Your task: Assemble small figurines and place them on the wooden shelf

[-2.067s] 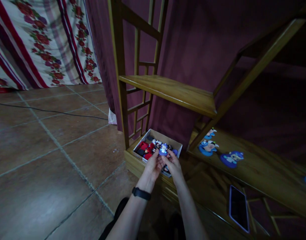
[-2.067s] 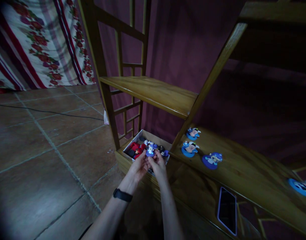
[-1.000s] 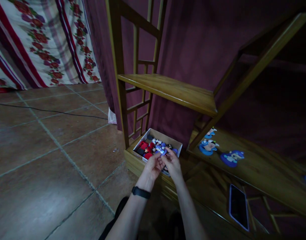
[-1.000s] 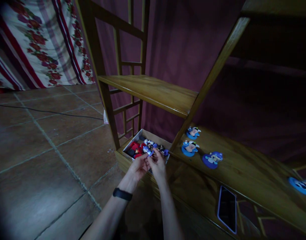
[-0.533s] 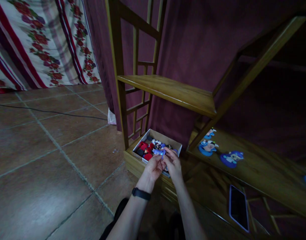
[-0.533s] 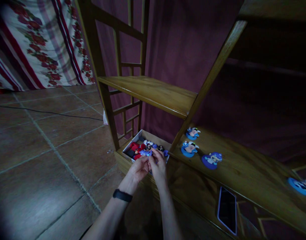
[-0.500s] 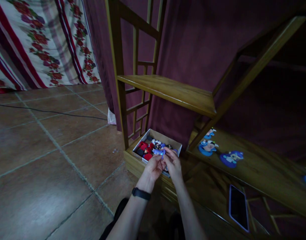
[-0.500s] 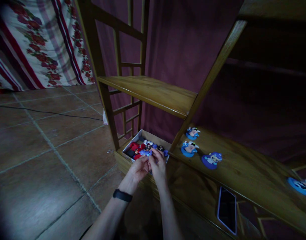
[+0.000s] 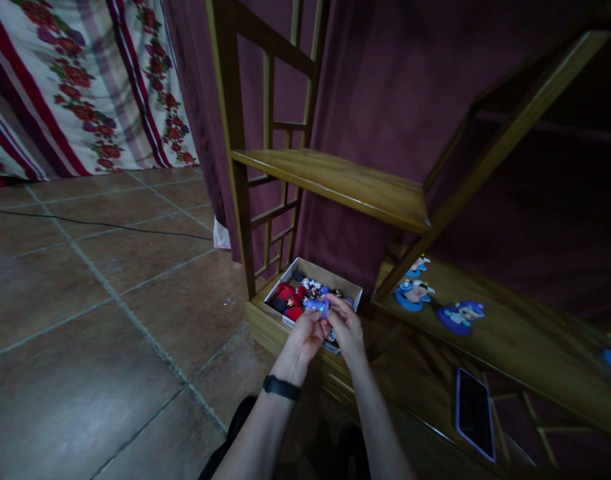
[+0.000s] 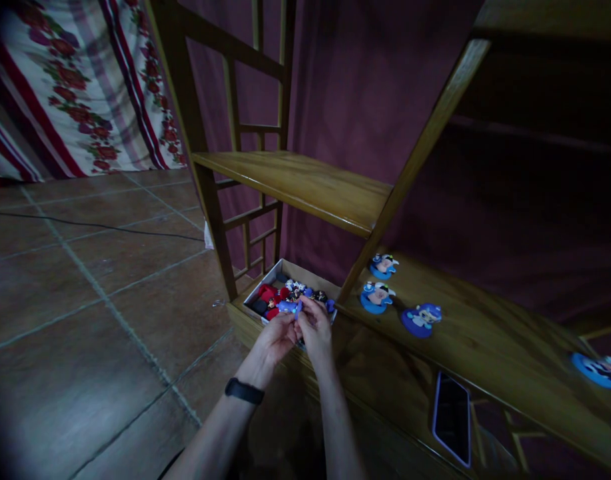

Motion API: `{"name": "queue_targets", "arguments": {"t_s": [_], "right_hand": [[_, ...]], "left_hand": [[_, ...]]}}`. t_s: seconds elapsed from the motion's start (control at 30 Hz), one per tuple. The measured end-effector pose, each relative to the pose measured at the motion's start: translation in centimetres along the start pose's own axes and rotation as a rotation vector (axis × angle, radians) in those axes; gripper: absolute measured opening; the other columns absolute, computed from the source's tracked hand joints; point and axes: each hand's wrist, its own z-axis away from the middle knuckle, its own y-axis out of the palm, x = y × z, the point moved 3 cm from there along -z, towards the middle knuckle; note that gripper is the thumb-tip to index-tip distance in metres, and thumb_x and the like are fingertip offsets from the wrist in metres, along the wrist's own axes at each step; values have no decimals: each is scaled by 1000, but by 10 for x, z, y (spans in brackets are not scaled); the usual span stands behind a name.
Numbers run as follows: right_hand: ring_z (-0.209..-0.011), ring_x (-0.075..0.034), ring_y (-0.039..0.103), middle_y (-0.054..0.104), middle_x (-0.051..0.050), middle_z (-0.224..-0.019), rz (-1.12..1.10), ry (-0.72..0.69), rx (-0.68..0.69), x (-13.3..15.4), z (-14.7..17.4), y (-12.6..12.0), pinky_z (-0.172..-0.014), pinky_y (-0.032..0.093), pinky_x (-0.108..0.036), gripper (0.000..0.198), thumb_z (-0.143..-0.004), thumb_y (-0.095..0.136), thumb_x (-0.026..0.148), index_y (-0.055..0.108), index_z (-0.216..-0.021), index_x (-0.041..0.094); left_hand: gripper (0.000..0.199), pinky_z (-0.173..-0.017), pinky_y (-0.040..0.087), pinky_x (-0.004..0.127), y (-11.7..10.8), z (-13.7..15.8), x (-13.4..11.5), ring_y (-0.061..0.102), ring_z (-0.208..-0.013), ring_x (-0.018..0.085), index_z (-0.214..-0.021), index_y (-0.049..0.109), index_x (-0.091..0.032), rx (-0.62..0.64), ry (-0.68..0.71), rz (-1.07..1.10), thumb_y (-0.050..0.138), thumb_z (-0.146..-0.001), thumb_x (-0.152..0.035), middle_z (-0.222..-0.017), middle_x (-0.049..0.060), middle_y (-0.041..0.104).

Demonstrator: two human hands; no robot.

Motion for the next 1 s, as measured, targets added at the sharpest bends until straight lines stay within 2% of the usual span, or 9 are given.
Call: {"name": "queue_targets", "arguments": {"t_s": [0.13,0.23,0.4,0.57,0.77,1.0], "right_hand": [[-97,-21,60,64,-5,-110,33,-1,-42,-6,-3,-7,-85,49,-35,38,-72,59,35,63,-108,23],[-94,-21,61,65,-5,-107,59,18,-60,-13,-5,-12,-85,49,-36,39,-72,58,36,63,-108,22],[-96,-23,61,65,-5,-109,81,51,-84,-29,-10,-15,-84,49,-35,41,-66,65,38,65,-104,21],[-94,-23,62,69,-4,-100,49,111,-119,-32,-9,-14,-84,49,-36,46,-64,68,39,64,-106,21],[-86,-23,64,70,-1,-89,-24,152,-144,-22,-3,-16,-73,52,-33,44,-64,67,42,65,-105,24],[-95,-25,62,69,-4,-101,-103,157,-118,-25,-3,-17,-80,50,-36,47,-64,68,44,65,-105,22]], "left_hand": [[9,-46,45,15,-3,-1,-2,55,-45,7,-78,56,-12,-7,-10,-21,55,-75,-4,-60,2,60],[12,-48,48,17,-6,-1,-6,59,-49,9,-85,58,-12,-58,26,-109,57,-74,-6,-63,4,63],[20,-55,52,21,-6,0,-9,62,-53,11,-92,59,-10,-122,91,-197,58,-73,-5,-69,6,66],[20,-61,55,25,-1,3,-9,64,-58,13,-94,58,-9,-99,79,-205,56,-75,-4,-71,7,67],[29,-68,56,29,3,5,-10,67,-69,16,-100,57,-9,-42,74,-213,61,-72,-3,-80,10,68],[38,-75,56,31,3,8,-12,67,-78,17,-103,57,-13,-59,109,-212,66,-68,-2,-88,9,69]]}}
